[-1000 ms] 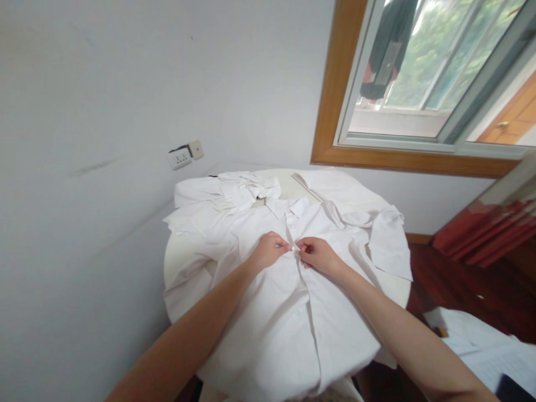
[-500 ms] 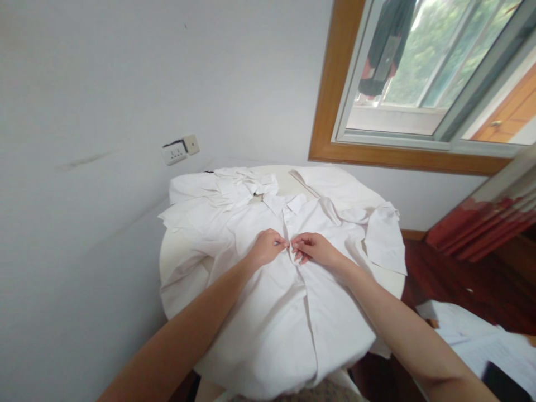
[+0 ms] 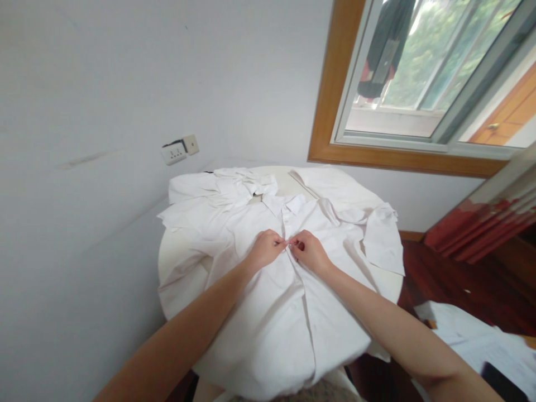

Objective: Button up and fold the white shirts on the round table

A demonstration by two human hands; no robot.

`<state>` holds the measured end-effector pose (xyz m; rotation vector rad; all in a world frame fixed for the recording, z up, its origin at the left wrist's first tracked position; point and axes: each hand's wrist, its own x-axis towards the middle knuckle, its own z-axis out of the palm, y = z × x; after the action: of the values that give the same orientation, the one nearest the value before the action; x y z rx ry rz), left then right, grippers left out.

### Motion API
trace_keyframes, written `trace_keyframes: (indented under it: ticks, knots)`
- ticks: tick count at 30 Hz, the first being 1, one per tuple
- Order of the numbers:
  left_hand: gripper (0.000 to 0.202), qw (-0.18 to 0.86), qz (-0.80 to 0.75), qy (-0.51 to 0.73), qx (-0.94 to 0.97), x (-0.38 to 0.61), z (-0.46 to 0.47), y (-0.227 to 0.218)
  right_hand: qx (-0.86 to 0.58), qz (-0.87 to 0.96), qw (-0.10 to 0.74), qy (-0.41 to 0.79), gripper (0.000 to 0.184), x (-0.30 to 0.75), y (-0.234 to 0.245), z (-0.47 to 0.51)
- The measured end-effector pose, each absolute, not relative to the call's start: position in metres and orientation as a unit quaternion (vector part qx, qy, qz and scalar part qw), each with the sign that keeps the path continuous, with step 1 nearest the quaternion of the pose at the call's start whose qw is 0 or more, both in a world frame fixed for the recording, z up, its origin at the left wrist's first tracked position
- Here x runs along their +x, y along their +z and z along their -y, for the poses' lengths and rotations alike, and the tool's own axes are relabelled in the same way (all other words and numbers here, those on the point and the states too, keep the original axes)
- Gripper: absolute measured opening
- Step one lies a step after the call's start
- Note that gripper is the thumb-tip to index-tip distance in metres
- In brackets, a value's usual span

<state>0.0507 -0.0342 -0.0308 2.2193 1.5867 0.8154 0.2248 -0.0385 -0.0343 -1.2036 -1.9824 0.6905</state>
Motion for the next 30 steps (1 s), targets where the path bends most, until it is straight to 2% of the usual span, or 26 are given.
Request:
trace_keyframes:
  ticks: [9, 13, 17, 21, 26, 30]
  knots:
    - [0.016, 0.121, -0.571, 0.271, 0.765, 0.054, 0.036, -0.031, -0.453, 0.791, 0.355, 0.207, 0.014, 0.223, -0.032, 0.043]
    - [0.018, 0.110, -0.576, 0.255, 0.768, 0.054, 0.034, -0.033, -0.454, 0.787, 0.339, 0.244, 0.005, 0.225, -0.026, 0.040]
    - [0.022, 0.104, -0.573, 0.259, 0.771, 0.054, 0.033, -0.035, -0.476, 0.780, 0.319, 0.251, 0.018, 0.226, -0.024, 0.037]
    - [0.017, 0.117, -0.564, 0.269, 0.772, 0.054, 0.033, -0.035, -0.476, 0.792, 0.323, 0.205, 0.012, 0.224, -0.026, 0.038]
    - [0.010, 0.138, -0.556, 0.290, 0.767, 0.054, 0.036, -0.034, -0.465, 0.797, 0.330, 0.197, 0.016, 0.223, -0.026, 0.039]
    - [0.010, 0.102, -0.547, 0.292, 0.778, 0.056, 0.041, -0.035, -0.479, 0.795, 0.316, 0.196, 0.010, 0.223, -0.029, 0.038]
